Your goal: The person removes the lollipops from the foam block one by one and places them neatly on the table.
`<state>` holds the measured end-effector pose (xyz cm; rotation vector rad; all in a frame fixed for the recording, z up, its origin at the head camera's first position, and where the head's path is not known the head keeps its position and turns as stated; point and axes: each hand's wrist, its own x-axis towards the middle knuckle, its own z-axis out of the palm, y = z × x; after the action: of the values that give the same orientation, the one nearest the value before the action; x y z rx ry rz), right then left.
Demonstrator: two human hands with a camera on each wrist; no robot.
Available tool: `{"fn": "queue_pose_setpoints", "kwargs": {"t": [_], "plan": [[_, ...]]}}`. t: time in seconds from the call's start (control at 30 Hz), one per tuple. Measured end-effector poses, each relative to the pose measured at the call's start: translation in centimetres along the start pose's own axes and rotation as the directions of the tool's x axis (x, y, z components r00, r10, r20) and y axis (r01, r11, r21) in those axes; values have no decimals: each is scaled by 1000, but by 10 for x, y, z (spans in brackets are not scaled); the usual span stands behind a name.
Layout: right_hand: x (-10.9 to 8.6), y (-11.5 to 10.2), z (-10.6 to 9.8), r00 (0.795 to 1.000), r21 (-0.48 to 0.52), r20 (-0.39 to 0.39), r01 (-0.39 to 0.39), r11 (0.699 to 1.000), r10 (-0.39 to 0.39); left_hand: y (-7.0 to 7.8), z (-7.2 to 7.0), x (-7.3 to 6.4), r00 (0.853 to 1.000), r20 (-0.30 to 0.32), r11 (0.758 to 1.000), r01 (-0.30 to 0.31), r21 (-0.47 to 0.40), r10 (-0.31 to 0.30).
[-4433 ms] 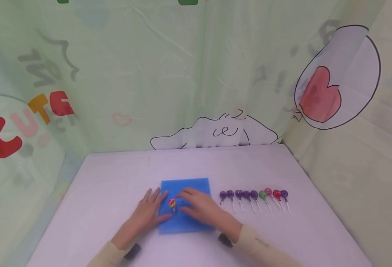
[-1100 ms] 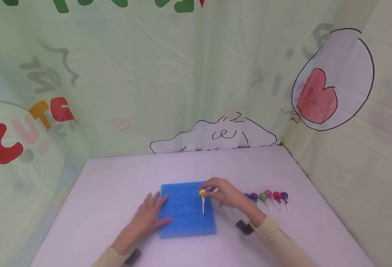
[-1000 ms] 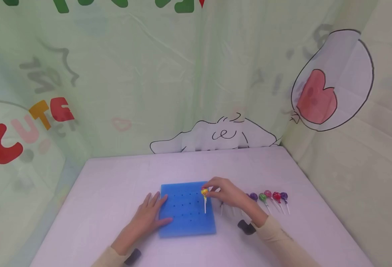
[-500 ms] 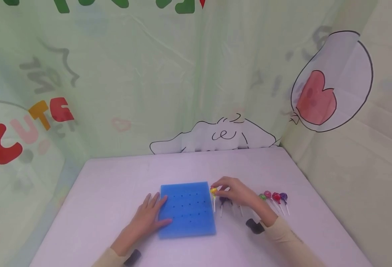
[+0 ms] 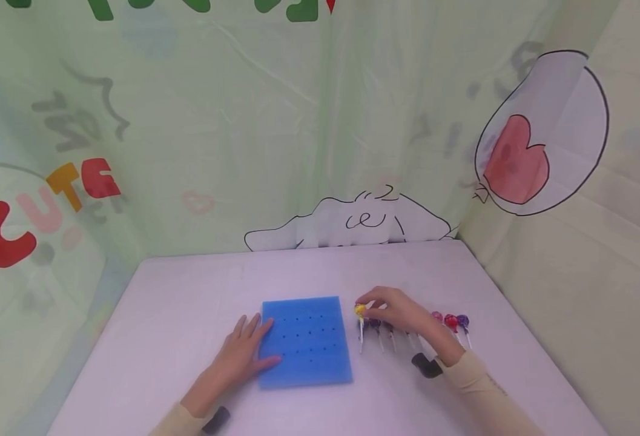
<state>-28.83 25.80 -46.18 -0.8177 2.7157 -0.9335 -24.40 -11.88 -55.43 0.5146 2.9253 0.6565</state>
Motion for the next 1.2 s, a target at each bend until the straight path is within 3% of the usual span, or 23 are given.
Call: {"fn": "queue_pose_setpoints", "kwargs": {"t": [1.2], "plan": [[-31, 33, -34, 998, -19, 38, -54, 998, 55, 5, -6, -1, 1000, 14, 1000, 6, -18, -6]]}}
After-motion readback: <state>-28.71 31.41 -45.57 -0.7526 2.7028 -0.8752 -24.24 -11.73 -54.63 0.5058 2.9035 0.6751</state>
